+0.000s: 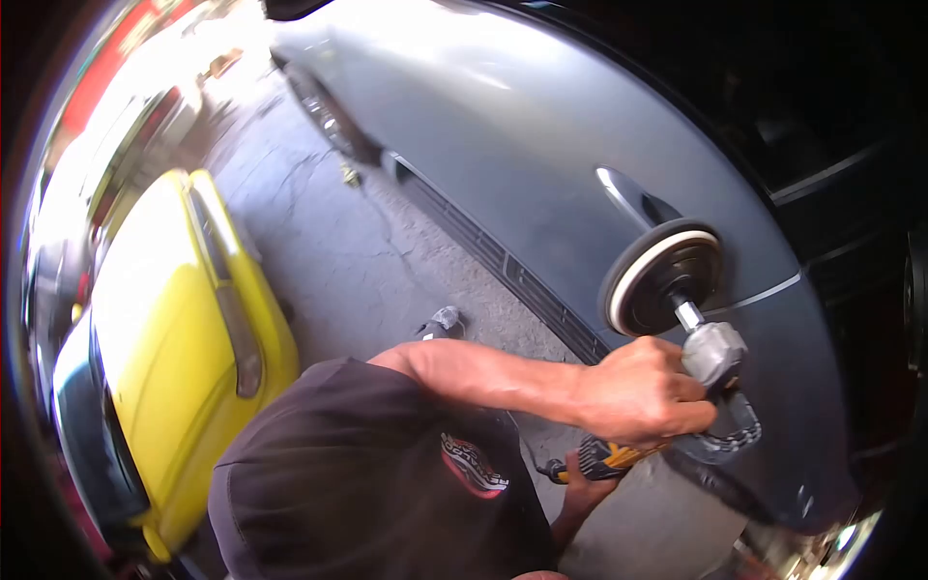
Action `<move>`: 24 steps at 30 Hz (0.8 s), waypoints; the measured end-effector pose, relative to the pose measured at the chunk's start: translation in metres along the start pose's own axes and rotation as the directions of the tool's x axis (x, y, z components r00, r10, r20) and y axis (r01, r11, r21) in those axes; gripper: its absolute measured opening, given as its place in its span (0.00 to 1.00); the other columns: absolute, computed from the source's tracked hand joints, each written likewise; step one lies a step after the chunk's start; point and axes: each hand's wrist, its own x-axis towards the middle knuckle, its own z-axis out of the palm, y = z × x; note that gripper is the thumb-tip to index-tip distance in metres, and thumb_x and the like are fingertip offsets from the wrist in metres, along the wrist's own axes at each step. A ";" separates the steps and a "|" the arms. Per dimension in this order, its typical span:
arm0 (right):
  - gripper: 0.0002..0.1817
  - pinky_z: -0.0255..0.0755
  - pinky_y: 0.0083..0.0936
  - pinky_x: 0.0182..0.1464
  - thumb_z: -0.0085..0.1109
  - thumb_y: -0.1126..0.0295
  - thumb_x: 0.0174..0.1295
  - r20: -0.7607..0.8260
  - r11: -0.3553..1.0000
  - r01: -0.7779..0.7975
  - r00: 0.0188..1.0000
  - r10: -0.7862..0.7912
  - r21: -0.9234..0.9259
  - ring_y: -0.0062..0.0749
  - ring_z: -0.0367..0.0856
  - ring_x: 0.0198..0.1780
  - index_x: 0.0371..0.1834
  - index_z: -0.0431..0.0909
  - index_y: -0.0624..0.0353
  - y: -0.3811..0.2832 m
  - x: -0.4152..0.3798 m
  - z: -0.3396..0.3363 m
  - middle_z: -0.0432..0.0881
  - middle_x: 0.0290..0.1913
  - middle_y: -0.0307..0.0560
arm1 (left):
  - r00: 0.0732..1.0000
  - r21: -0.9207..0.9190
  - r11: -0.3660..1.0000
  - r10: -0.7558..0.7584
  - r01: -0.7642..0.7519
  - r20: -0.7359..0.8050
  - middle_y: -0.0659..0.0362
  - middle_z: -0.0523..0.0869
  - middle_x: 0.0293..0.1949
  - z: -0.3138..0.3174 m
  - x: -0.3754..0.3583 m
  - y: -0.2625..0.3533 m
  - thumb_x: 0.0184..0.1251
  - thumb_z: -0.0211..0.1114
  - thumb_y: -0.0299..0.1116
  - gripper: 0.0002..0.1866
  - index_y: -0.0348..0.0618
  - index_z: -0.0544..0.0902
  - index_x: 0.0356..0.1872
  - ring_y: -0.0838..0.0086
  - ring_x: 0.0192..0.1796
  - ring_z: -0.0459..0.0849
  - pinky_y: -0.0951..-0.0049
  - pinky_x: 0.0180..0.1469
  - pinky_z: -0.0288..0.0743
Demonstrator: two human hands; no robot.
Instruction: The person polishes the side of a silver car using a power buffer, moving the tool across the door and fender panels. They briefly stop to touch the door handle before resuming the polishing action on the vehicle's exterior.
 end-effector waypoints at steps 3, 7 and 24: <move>0.55 0.66 0.35 0.67 0.83 0.73 0.39 0.216 0.985 -0.146 0.969 0.123 0.094 0.36 0.71 0.62 0.73 0.57 0.65 -0.018 0.005 0.016 0.69 0.63 0.49 | 0.974 0.138 0.975 -0.192 0.175 0.122 0.64 0.74 0.20 -0.045 -0.030 0.028 0.37 0.72 0.37 0.17 0.48 0.71 0.25 0.65 0.23 0.80 0.64 0.28 0.72; 0.53 0.72 0.33 0.60 0.80 0.80 0.40 0.523 0.975 -0.194 0.846 0.108 0.111 0.34 0.74 0.58 0.72 0.57 0.62 -0.012 0.012 0.045 0.72 0.59 0.48 | 0.875 0.313 0.824 -0.482 0.471 -0.047 0.56 0.76 0.21 -0.101 -0.073 0.055 0.42 0.74 0.31 0.17 0.45 0.70 0.25 0.56 0.26 0.81 0.58 0.30 0.74; 0.51 0.76 0.30 0.61 0.82 0.76 0.40 0.970 0.967 0.144 0.154 0.189 -0.211 0.32 0.83 0.58 0.73 0.65 0.66 -0.098 -0.011 0.322 0.84 0.56 0.52 | -0.144 -0.190 -0.033 -0.780 0.981 -0.609 0.54 0.80 0.31 -0.370 -0.269 0.136 0.57 0.73 0.32 0.13 0.33 0.80 0.33 0.76 0.36 0.78 0.67 0.41 0.74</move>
